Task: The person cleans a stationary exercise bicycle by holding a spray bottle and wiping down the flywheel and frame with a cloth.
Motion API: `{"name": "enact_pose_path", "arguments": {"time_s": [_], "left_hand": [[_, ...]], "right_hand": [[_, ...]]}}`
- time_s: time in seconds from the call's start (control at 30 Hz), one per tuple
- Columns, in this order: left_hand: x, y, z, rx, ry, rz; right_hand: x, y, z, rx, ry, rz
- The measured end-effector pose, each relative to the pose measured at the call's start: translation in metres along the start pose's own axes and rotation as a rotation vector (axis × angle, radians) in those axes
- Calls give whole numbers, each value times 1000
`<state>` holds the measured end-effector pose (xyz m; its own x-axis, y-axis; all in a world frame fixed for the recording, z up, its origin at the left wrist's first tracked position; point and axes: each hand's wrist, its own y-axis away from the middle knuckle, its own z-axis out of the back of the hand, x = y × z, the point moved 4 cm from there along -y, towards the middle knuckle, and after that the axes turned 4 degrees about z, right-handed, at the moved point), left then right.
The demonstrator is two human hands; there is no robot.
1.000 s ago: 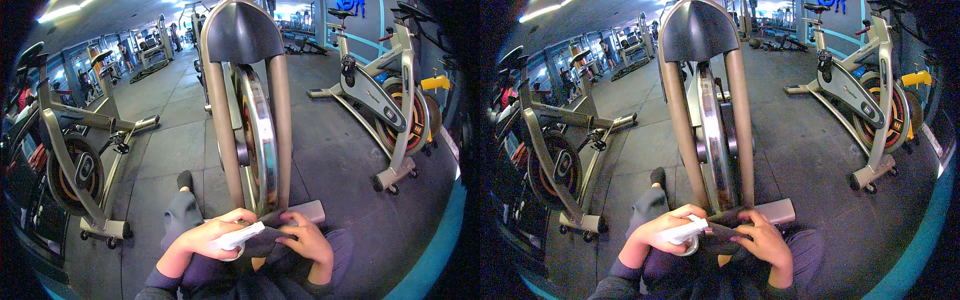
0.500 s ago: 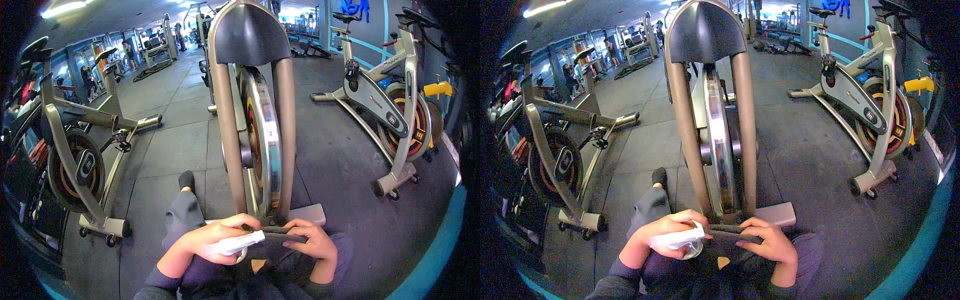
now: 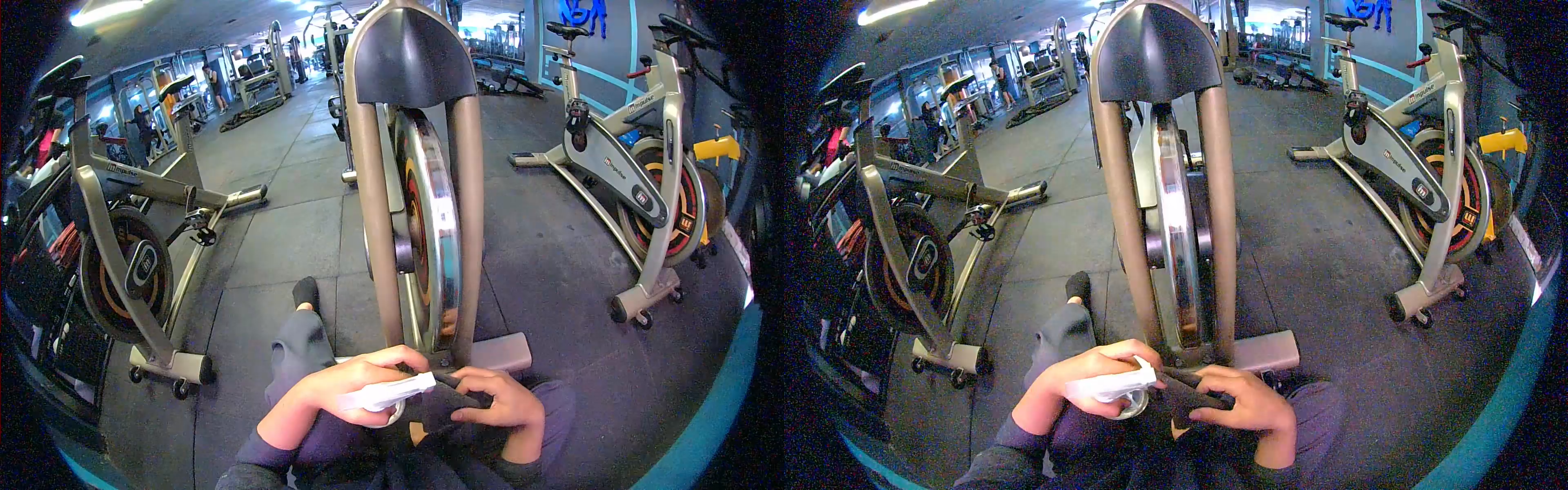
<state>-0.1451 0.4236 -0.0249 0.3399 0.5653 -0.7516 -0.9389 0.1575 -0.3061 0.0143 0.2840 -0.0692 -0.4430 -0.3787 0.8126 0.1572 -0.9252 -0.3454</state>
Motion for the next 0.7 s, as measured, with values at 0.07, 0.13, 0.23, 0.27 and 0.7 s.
{"name": "enact_pose_path", "arguments": {"time_s": [0.07, 0.13, 0.23, 0.27, 0.7], "left_hand": [[2, 1, -2, 31, 19, -22], [-1, 0, -3, 61, 37, -46], [-9, -5, -6, 173, 37, -63], [-11, -7, -8, 177, 44, -118], [-11, -2, -3, 156, 36, -103]], "right_hand": [[-1, 0, 0, 10, 15, -45], [-3, 3, 2, -51, -8, -33], [-1, 5, 8, -150, -43, 0], [1, 6, 10, -189, -55, 22], [3, 20, 18, -267, -133, -142]]}}
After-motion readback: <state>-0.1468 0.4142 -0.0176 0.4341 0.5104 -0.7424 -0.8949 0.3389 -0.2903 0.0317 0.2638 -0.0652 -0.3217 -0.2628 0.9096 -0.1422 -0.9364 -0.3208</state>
